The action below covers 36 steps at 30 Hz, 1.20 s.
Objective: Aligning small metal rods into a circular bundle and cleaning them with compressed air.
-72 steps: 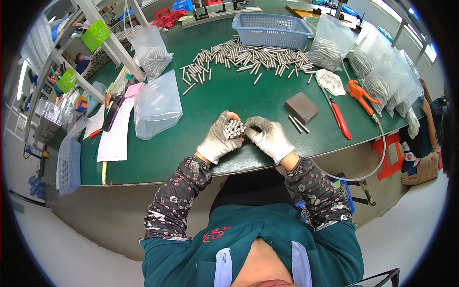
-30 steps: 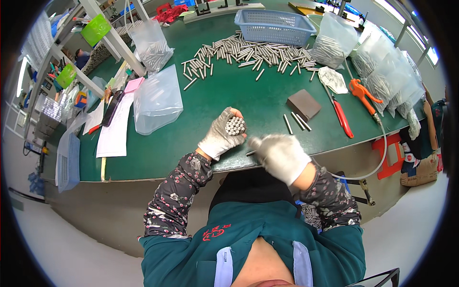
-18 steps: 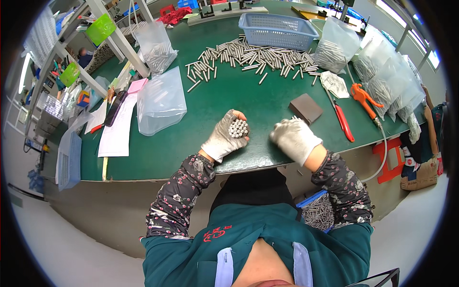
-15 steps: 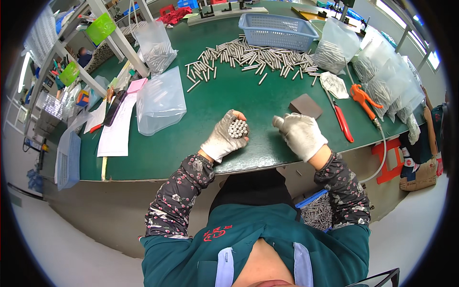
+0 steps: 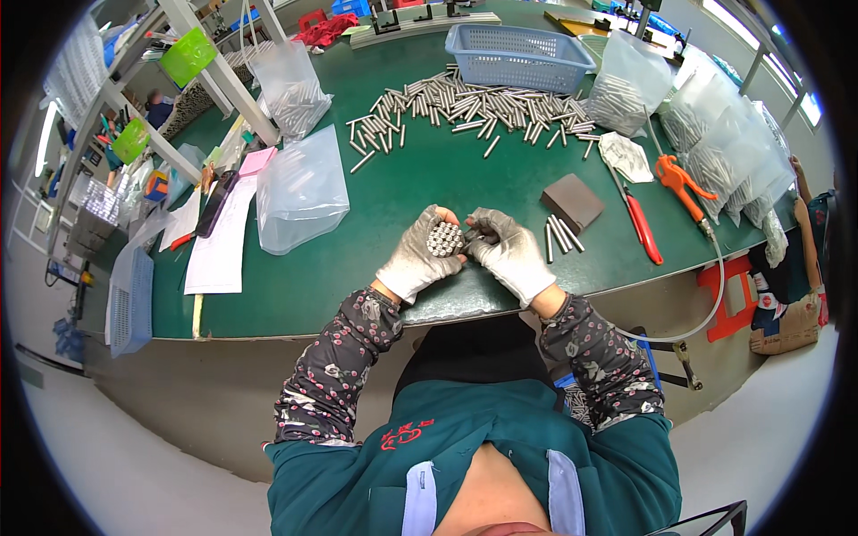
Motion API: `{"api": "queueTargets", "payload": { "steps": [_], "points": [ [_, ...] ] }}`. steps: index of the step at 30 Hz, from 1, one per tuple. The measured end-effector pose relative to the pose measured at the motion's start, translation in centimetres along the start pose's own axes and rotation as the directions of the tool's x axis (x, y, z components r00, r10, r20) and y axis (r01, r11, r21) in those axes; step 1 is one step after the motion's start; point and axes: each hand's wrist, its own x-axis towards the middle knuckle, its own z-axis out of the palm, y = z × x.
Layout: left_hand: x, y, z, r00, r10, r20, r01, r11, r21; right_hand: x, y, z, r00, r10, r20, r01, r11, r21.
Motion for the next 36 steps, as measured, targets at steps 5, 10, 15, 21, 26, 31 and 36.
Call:
{"api": "queueTargets", "payload": {
  "steps": [5, 10, 15, 21, 26, 31, 36],
  "points": [
    [0.0, 0.4, 0.1, 1.0, -0.01, -0.004, 0.01, 0.998, 0.07, 0.0, -0.2, -0.4, 1.0, 0.03, 0.007, -0.03, 0.999, 0.019],
    [0.2, -0.9, -0.1, 1.0, 0.006, 0.019, -0.005, 0.998, -0.068, -0.2, -0.3, -0.1, 0.998, 0.042, 0.044, -0.041, 0.999, -0.021],
    [0.2, -0.7, -0.1, 1.0, 0.0, 0.02, 0.001, 0.999, -0.043, -0.3, -0.4, 0.3, 1.0, 0.002, -0.017, -0.002, 1.0, 0.01],
    [0.3, -0.7, -0.1, 1.0, 0.025, 0.014, -0.026, 0.999, 0.025, -0.2, -0.8, 0.4, 1.0, -0.006, -0.027, 0.005, 0.999, -0.038],
    [0.2, -0.4, 0.3, 0.996, 0.086, -0.014, -0.084, 0.991, 0.101, -0.1, -2.5, -0.1, 0.989, -0.139, -0.051, 0.128, 0.976, -0.174],
    [0.4, -1.2, 0.0, 0.995, 0.102, -0.024, -0.096, 0.98, 0.176, 0.0, -5.1, -0.4, 0.934, -0.34, 0.114, 0.348, 0.787, -0.51],
    [0.5, -1.5, 0.1, 0.997, 0.073, -0.012, -0.073, 0.996, 0.05, 0.6, -5.3, -0.4, 0.921, -0.339, 0.193, 0.385, 0.707, -0.594]
  ]
}}
